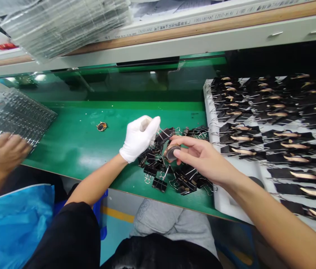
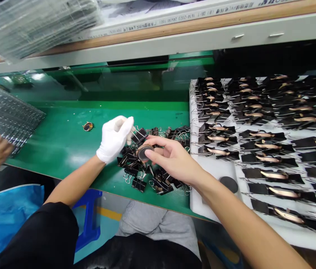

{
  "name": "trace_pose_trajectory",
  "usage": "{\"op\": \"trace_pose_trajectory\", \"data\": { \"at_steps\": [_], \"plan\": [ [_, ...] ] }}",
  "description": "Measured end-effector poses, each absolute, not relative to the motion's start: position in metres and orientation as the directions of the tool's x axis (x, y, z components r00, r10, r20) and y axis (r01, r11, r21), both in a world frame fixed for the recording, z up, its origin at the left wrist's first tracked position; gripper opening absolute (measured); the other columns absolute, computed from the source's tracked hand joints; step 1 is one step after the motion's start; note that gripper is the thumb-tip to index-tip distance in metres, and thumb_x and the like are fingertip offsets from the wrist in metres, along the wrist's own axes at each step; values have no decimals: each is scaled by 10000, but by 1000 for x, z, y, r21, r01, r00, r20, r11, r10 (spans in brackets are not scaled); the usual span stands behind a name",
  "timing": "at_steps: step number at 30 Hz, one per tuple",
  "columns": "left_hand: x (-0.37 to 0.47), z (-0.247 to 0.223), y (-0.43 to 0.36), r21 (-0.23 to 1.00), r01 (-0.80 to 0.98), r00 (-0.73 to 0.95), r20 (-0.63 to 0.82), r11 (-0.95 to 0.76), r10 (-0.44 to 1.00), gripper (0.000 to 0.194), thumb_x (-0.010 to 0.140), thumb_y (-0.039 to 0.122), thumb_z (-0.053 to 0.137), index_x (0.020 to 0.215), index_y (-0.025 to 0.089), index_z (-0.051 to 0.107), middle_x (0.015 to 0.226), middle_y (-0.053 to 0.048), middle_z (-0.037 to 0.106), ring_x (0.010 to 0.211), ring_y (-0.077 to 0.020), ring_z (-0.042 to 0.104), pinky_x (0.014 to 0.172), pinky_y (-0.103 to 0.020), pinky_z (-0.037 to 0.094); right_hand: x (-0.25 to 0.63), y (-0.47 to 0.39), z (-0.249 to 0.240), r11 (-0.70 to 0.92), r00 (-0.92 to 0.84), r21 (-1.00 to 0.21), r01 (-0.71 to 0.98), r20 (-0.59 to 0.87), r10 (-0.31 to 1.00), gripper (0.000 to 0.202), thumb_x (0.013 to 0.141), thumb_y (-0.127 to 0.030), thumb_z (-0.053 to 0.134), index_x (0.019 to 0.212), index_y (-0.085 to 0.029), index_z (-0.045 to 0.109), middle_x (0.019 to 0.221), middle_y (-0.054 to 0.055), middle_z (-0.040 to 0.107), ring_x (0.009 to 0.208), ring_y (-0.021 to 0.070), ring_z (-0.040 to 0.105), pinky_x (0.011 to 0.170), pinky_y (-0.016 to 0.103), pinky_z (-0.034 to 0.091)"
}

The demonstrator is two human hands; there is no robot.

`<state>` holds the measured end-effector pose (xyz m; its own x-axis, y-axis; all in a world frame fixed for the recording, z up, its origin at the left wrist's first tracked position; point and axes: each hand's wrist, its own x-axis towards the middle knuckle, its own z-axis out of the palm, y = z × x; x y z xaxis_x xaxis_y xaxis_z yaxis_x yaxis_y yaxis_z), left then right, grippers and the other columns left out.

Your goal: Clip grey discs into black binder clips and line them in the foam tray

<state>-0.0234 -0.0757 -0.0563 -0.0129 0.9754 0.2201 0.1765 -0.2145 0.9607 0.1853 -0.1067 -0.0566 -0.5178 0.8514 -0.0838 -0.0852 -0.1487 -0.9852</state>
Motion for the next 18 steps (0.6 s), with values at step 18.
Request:
{"op": "trace_pose_trajectory", "data": {
  "at_steps": [18],
  "plan": [
    [-52, -34, -69, 622, 655, 585, -56, -430, 809, 482, 818, 499, 595, 543, 208, 326, 530, 56, 264, 549, -89, 200, 492, -274, 154, 188, -113, -56, 189, -621, -975, 113, 79, 779, 104, 969, -278, 712, 1030, -239, 787, 1016, 18, 790, 844, 151, 687, 773, 305, 540]
  ]
}}
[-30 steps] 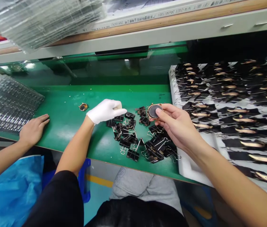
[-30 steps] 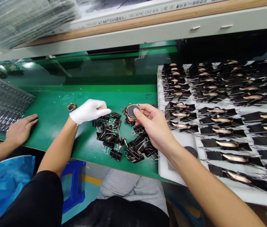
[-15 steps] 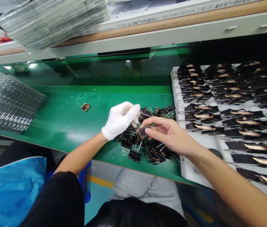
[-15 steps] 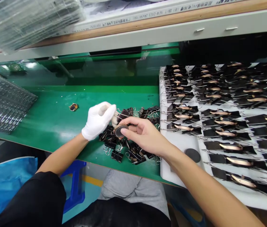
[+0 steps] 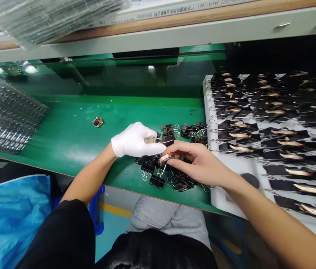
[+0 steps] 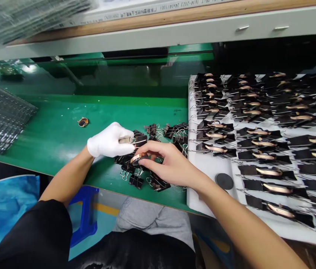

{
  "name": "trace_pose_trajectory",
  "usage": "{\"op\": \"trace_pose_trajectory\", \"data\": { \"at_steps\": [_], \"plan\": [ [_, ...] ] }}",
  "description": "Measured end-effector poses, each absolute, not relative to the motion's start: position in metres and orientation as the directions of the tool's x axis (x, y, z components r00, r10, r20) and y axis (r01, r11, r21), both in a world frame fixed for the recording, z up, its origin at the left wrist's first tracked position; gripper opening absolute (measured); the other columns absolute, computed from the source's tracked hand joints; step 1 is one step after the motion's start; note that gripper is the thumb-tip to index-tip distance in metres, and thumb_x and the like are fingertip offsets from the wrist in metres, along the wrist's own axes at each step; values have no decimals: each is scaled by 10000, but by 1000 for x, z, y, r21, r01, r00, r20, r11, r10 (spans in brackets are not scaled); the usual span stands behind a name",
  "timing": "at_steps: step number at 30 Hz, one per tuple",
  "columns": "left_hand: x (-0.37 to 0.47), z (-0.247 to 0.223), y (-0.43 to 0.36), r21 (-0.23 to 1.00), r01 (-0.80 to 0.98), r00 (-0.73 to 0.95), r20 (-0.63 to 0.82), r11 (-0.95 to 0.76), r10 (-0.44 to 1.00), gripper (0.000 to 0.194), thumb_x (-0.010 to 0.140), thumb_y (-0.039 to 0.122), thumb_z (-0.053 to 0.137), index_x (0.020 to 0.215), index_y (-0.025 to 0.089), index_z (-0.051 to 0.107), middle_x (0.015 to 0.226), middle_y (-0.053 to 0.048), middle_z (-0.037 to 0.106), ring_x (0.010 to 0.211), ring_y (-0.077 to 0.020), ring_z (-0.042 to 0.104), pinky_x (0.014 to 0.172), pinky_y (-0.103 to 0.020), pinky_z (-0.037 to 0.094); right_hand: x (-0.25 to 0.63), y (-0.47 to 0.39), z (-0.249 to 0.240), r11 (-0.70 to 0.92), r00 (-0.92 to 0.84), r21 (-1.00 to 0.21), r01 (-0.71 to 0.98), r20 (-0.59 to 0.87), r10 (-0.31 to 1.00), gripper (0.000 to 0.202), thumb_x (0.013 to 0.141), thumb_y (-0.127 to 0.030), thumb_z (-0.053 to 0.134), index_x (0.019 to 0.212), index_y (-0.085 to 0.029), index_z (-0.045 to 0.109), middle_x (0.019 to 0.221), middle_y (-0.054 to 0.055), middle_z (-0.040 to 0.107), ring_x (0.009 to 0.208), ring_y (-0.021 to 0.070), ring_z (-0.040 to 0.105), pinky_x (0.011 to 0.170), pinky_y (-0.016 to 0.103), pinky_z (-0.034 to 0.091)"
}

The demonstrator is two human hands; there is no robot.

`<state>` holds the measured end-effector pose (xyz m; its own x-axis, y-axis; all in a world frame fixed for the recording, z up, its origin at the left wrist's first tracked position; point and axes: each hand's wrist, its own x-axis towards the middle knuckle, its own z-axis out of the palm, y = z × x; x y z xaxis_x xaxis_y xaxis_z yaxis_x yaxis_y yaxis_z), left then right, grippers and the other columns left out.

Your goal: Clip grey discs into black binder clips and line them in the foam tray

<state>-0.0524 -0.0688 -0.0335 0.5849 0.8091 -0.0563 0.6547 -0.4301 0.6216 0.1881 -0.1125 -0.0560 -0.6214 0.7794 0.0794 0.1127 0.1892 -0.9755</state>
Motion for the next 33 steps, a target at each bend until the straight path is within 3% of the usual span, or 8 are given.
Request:
{"op": "trace_pose_trajectory", "data": {
  "at_steps": [9, 14, 18, 22, 27, 33],
  "plan": [
    [-50, -38, -71, 839, 481, 602, -105, -255, 791, 484, 852, 436, 655, 568, 200, 341, 568, 63, 268, 558, -67, 224, 487, -238, 173, 190, -112, -53, 206, -621, -976, 63, 123, 774, 90, 970, -234, 715, 1033, -217, 777, 1009, 33, 775, 901, 157, 693, 807, 302, 538],
    [-45, -38, -72, 862, 445, 528, -33, -243, 849, 510, 854, 460, 684, 540, 196, 380, 524, 58, 309, 512, -61, 257, 452, -223, 182, 191, -110, -55, 134, -555, -991, 17, 102, 826, 115, 941, -342, 769, 993, -239, 770, 1016, 51, 737, 832, 161, 655, 725, 309, 543],
    [-47, -38, -71, 881, 437, 434, -29, -182, 900, 501, 880, 516, 674, 556, 204, 453, 474, 38, 441, 421, -73, 389, 405, -219, 265, 195, -103, -54, -27, -311, -995, -95, 4, 950, 272, 878, -475, 832, 1019, -264, 734, 1188, 62, 742, 923, 190, 701, 721, 321, 583],
    [-49, -36, -70, 889, 430, 496, -87, -157, 864, 383, 879, 479, 671, 646, 188, 585, 483, 29, 535, 399, -85, 480, 404, -210, 360, 199, -95, -55, -110, -149, -979, -171, -84, 985, 282, 872, -491, 829, 1014, -275, 715, 1026, 33, 742, 868, 178, 703, 667, 301, 566],
    [-44, -35, -74, 861, 456, 542, -69, -224, 837, 371, 868, 458, 650, 635, 171, 619, 484, 22, 557, 411, -80, 487, 404, -204, 355, 198, -95, -54, -168, -171, -955, -242, -129, 977, 247, 850, -424, 869, 986, -259, 744, 992, 18, 742, 824, 146, 686, 642, 265, 546],
    [-45, -35, -74, 871, 456, 511, -89, -181, 855, 365, 881, 455, 637, 657, 167, 632, 473, 18, 568, 417, -87, 500, 430, -198, 372, 194, -97, -55, -138, -205, -978, -159, -104, 973, 321, 844, -482, 859, 1015, -254, 710, 1046, 34, 748, 842, 162, 685, 641, 285, 549]
  ]
}}
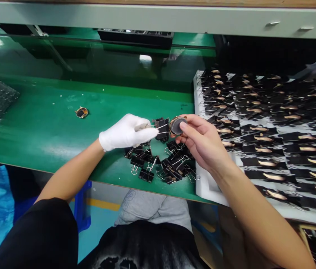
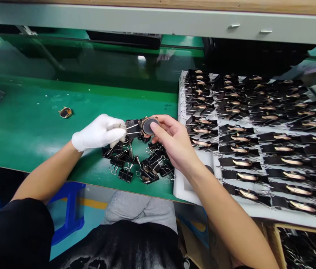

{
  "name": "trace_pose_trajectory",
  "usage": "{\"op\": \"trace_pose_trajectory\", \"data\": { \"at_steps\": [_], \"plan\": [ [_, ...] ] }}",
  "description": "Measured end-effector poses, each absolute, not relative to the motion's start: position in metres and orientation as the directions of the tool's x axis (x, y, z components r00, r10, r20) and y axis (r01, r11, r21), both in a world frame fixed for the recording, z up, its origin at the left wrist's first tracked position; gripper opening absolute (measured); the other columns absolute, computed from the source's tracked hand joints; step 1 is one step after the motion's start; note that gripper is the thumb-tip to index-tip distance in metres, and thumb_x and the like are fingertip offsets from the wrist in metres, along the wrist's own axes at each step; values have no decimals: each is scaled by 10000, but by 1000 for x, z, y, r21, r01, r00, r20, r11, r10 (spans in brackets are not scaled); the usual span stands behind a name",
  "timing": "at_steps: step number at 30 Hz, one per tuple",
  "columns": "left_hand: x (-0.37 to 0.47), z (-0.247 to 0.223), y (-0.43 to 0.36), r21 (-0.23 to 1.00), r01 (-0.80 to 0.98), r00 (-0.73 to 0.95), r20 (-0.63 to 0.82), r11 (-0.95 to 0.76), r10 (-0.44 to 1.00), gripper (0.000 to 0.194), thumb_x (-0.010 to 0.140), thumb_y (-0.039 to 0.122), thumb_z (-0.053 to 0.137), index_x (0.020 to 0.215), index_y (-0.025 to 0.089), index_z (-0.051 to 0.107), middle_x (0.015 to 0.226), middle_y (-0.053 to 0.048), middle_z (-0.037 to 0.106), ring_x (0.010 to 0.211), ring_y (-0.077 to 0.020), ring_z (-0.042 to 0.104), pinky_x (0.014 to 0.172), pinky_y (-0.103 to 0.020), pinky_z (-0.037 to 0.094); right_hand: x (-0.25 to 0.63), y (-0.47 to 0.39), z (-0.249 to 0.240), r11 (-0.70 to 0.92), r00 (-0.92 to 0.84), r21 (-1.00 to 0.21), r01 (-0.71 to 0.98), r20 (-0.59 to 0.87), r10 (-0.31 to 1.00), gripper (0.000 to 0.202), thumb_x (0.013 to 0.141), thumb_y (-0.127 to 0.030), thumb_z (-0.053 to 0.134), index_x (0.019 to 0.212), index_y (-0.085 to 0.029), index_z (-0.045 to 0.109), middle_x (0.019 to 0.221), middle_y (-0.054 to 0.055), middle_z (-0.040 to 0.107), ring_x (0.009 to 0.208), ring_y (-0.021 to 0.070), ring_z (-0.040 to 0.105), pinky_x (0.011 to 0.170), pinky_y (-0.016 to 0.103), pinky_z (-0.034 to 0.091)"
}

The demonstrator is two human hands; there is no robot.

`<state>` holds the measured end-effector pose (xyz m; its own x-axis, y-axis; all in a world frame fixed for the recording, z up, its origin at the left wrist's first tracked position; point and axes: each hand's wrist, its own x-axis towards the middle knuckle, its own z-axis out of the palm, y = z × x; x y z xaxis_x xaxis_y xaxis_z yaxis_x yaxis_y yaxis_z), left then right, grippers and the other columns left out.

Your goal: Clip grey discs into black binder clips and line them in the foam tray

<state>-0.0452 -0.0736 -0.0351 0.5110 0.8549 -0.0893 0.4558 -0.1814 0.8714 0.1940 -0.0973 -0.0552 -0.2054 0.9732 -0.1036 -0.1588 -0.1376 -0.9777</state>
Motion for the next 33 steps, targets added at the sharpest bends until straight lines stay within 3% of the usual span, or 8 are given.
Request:
{"op": "trace_pose_trajectory", "data": {
  "at_steps": [7, 14, 17, 23, 33],
  "plan": [
    [-45, -36, -73, 880, 442, 515, -88, -176, 852, 346, 871, 446, 661, 660, 177, 605, 496, 25, 579, 428, -87, 501, 433, -195, 368, 195, -95, -58, -175, -166, -957, -230, -138, 976, 410, 802, -471, 897, 1107, -285, 695, 1086, 21, 761, 892, 170, 746, 755, 306, 615],
    [-45, -39, -73, 789, 479, 571, 52, -385, 819, 364, 886, 449, 680, 660, 175, 601, 528, 50, 524, 479, -74, 440, 454, -200, 325, 197, -93, -59, -129, -124, -978, -162, -109, 986, 417, 770, -494, 901, 1071, -284, 704, 1174, 45, 748, 1012, 206, 705, 743, 332, 613],
    [-45, -39, -74, 795, 482, 550, 53, -368, 834, 362, 919, 446, 649, 682, 177, 599, 535, 51, 549, 480, -75, 455, 460, -200, 340, 195, -94, -59, -138, -136, -976, -171, -115, 984, 420, 759, -508, 901, 1040, -286, 681, 1151, 42, 748, 977, 201, 692, 721, 333, 590],
    [-42, -37, -79, 845, 443, 532, 21, -300, 846, 339, 942, 396, 641, 681, 182, 608, 519, 49, 598, 444, -72, 505, 455, -192, 394, 193, -97, -58, -63, -97, -990, -123, -52, 994, 458, 763, -546, 895, 1032, -304, 616, 1174, 43, 750, 1086, 235, 708, 837, 382, 614],
    [-33, -40, -84, 856, 416, 484, 78, -307, 872, 404, 957, 414, 632, 632, 180, 584, 472, 53, 557, 408, -61, 465, 404, -186, 332, 193, -95, -65, -45, -88, -994, -102, -36, 995, 474, 753, -580, 895, 1013, -298, 616, 1191, 53, 752, 1132, 247, 709, 879, 403, 623]
  ]
}}
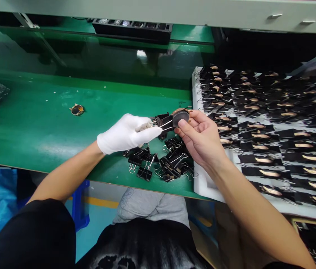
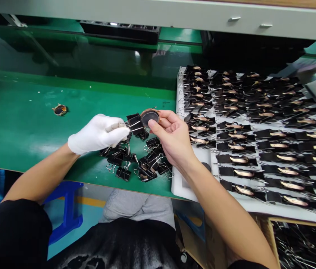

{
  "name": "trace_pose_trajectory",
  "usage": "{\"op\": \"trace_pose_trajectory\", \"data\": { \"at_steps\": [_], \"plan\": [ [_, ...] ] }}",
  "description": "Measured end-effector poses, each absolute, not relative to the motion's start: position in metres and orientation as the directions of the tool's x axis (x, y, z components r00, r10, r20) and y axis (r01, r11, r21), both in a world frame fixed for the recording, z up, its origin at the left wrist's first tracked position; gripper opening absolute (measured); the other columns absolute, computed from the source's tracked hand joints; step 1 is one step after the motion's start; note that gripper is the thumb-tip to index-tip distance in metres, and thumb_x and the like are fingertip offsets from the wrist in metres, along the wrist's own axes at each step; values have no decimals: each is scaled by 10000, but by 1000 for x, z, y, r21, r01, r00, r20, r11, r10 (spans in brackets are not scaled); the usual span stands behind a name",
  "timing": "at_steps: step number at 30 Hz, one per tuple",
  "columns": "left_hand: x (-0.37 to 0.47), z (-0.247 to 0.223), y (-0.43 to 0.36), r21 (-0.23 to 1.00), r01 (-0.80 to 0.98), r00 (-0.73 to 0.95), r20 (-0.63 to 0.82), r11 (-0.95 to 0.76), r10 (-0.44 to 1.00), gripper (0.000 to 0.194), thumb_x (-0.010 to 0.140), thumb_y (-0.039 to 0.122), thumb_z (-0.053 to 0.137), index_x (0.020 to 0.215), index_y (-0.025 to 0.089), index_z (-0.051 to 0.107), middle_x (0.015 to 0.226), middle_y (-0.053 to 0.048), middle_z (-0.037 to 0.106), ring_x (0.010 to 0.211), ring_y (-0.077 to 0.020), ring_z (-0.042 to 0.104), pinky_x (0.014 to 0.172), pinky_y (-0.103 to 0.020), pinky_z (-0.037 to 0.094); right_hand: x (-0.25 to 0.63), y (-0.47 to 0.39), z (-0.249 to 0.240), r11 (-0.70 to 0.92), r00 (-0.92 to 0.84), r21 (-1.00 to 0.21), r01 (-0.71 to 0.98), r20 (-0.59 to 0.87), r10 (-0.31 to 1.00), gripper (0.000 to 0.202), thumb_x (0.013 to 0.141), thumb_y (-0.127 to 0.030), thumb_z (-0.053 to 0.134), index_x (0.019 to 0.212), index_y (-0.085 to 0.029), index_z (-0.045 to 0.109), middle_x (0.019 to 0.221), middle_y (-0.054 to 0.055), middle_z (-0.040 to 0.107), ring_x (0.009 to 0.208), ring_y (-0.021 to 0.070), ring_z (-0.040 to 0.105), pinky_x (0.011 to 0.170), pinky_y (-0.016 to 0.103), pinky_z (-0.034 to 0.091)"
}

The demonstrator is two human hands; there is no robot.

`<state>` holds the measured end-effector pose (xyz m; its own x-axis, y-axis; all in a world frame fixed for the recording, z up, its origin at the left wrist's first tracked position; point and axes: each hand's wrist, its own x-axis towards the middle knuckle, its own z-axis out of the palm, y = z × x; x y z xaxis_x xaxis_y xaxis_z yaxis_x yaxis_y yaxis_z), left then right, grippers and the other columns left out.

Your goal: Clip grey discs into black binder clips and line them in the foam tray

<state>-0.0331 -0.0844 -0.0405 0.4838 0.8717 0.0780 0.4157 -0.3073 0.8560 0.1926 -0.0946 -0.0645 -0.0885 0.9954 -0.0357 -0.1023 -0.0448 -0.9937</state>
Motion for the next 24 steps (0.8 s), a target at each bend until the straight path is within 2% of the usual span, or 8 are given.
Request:
{"op": "trace_pose_trajectory", "data": {
  "at_steps": [5, 10, 15, 18, 21, 24],
  "plan": [
    [-33, -38, -85, 841, 421, 490, 104, -339, 865, 434, 958, 406, 631, 595, 179, 559, 466, 57, 535, 407, -55, 433, 414, -197, 311, 192, -94, -64, -75, -109, -984, -161, -57, 992, 498, 693, -557, 945, 981, -290, 640, 1126, 37, 771, 1086, 227, 725, 900, 388, 621],
    [-32, -39, -87, 832, 430, 493, 109, -350, 863, 424, 963, 404, 629, 608, 176, 588, 477, 57, 541, 423, -59, 444, 435, -210, 327, 192, -93, -66, -155, -172, -967, -203, -121, 978, 525, 652, -564, 965, 974, -287, 655, 1197, 28, 781, 1166, 232, 726, 999, 409, 620],
    [-33, -40, -87, 796, 481, 471, 118, -367, 874, 420, 978, 438, 614, 648, 178, 617, 500, 51, 565, 439, -71, 463, 465, -232, 355, 188, -94, -71, -161, -147, -951, -263, -125, 981, 511, 653, -526, 982, 1007, -297, 692, 1089, 3, 792, 1134, 212, 733, 1014, 389, 612],
    [-39, -39, -82, 756, 503, 508, 133, -418, 851, 437, 1028, 467, 533, 725, 184, 671, 546, 33, 610, 493, -96, 527, 538, -258, 418, 187, -94, -71, -144, -134, -940, -309, -107, 985, 464, 660, -495, 984, 966, -287, 704, 1056, -3, 786, 1056, 190, 737, 950, 355, 626],
    [-47, -40, -73, 730, 508, 417, 257, -458, 872, 493, 1067, 474, 431, 744, 196, 678, 567, 13, 612, 540, -120, 561, 632, -296, 464, 189, -94, -65, -101, -104, -907, -409, -63, 993, 409, 702, -473, 968, 971, -293, 718, 1039, -19, 763, 954, 158, 732, 835, 309, 630],
    [-54, -40, -65, 558, 690, 320, 337, -461, 886, 433, 1014, 445, 503, 663, 212, 601, 556, 18, 550, 538, -124, 488, 623, -317, 386, 196, -91, -59, -103, -89, -881, -462, -70, 994, 385, 738, -511, 945, 958, -295, 712, 965, -27, 727, 922, 162, 738, 787, 301, 629]
  ]
}}
